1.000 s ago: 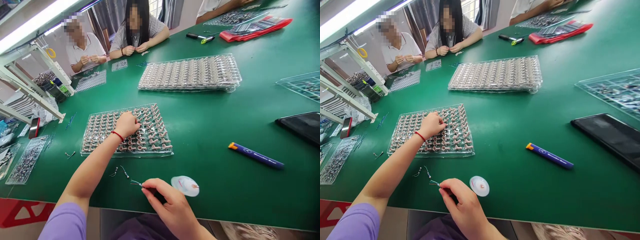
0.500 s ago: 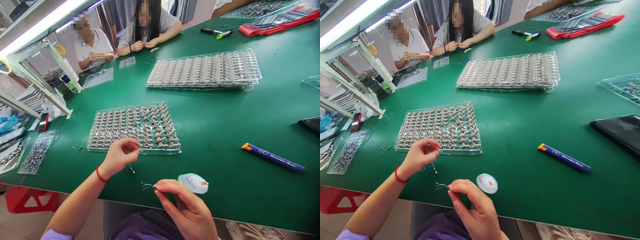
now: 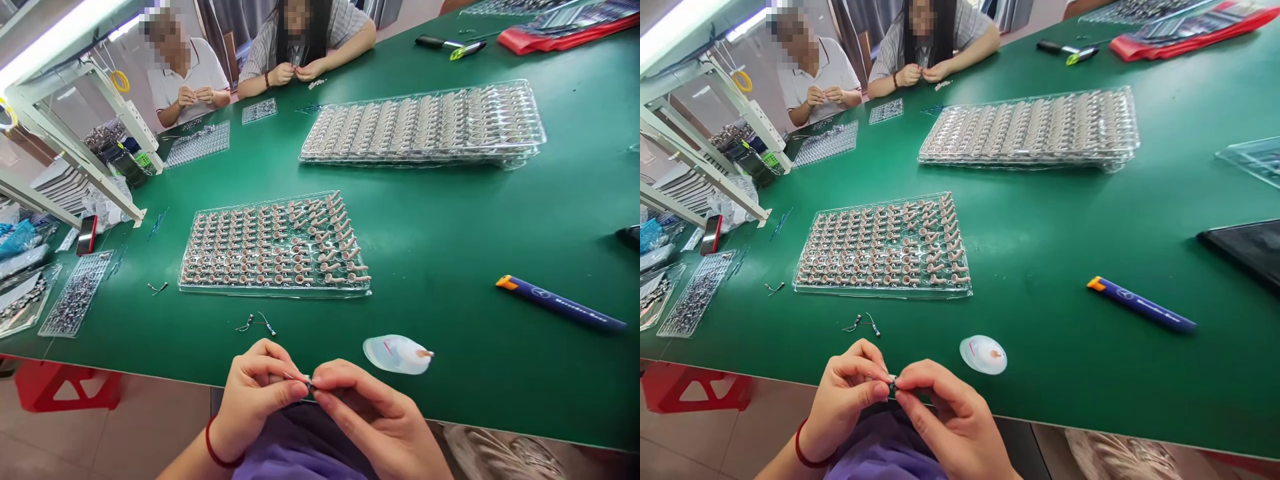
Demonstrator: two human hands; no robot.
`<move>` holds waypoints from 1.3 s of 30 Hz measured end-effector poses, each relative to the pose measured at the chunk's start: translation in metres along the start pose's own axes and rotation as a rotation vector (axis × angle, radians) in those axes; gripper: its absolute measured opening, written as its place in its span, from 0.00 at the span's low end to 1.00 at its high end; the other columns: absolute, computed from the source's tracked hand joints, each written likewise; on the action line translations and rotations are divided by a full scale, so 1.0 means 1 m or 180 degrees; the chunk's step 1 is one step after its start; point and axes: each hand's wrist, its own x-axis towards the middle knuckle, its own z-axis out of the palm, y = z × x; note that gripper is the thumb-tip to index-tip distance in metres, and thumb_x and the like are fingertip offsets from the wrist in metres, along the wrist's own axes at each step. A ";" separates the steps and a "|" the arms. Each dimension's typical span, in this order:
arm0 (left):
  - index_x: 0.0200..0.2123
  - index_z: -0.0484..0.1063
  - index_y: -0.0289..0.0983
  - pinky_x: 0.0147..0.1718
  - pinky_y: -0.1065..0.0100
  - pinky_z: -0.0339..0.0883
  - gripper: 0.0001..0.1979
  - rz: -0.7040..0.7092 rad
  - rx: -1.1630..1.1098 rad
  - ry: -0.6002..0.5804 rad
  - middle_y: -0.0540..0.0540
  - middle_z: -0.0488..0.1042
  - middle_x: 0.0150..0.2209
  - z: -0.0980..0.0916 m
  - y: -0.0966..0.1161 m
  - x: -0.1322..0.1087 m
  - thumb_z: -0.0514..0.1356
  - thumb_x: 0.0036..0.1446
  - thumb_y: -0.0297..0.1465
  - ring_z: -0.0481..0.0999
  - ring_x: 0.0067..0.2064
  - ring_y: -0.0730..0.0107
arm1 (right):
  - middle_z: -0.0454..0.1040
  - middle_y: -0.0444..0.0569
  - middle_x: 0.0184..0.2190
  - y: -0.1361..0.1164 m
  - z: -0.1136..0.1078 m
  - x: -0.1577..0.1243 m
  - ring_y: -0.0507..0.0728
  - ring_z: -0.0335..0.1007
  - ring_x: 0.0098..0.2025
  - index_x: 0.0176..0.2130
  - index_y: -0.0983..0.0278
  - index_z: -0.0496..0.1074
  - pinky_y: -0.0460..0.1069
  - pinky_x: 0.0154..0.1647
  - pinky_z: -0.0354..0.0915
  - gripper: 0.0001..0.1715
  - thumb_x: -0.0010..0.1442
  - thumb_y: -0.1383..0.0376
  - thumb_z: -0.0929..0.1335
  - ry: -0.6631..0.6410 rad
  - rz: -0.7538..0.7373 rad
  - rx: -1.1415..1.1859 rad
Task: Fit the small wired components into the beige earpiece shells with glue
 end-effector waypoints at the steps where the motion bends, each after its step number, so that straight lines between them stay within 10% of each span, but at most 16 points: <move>1: 0.27 0.83 0.44 0.30 0.72 0.65 0.04 -0.0065 -0.0028 -0.0059 0.48 0.70 0.31 -0.001 0.001 0.000 0.73 0.44 0.32 0.69 0.30 0.75 | 0.77 0.48 0.28 -0.001 -0.003 0.001 0.53 0.76 0.31 0.33 0.61 0.76 0.42 0.32 0.74 0.02 0.57 0.65 0.71 -0.0122 0.0033 -0.0048; 9: 0.25 0.82 0.41 0.25 0.73 0.62 0.03 -0.0096 0.0367 -0.0016 0.48 0.69 0.30 -0.003 0.010 -0.002 0.72 0.44 0.32 0.68 0.28 0.76 | 0.75 0.46 0.27 -0.010 -0.023 0.007 0.51 0.73 0.28 0.32 0.62 0.74 0.43 0.30 0.71 0.06 0.60 0.69 0.67 -0.0776 -0.0033 -0.0811; 19: 0.33 0.82 0.42 0.33 0.70 0.71 0.13 -0.0576 -0.0210 0.0358 0.49 0.74 0.28 -0.009 0.005 -0.004 0.74 0.40 0.32 0.76 0.30 0.72 | 0.77 0.46 0.29 -0.010 -0.032 -0.001 0.53 0.76 0.32 0.35 0.59 0.73 0.43 0.33 0.72 0.08 0.58 0.73 0.67 -0.0335 -0.0559 -0.1185; 26: 0.29 0.82 0.38 0.39 0.71 0.71 0.10 -0.0761 -0.0402 0.0374 0.44 0.74 0.46 0.002 0.004 -0.009 0.74 0.38 0.29 0.77 0.36 0.73 | 0.77 0.46 0.31 -0.014 -0.030 -0.003 0.51 0.77 0.31 0.38 0.58 0.73 0.40 0.32 0.72 0.13 0.56 0.76 0.67 -0.0189 -0.0923 -0.1329; 39: 0.22 0.78 0.35 0.30 0.71 0.70 0.12 -0.1037 -0.0351 0.0300 0.47 0.80 0.25 0.007 0.004 -0.007 0.76 0.31 0.29 0.76 0.27 0.72 | 0.77 0.48 0.30 -0.019 -0.030 -0.002 0.53 0.76 0.29 0.39 0.58 0.72 0.43 0.30 0.73 0.17 0.55 0.78 0.66 -0.0241 -0.1151 -0.1521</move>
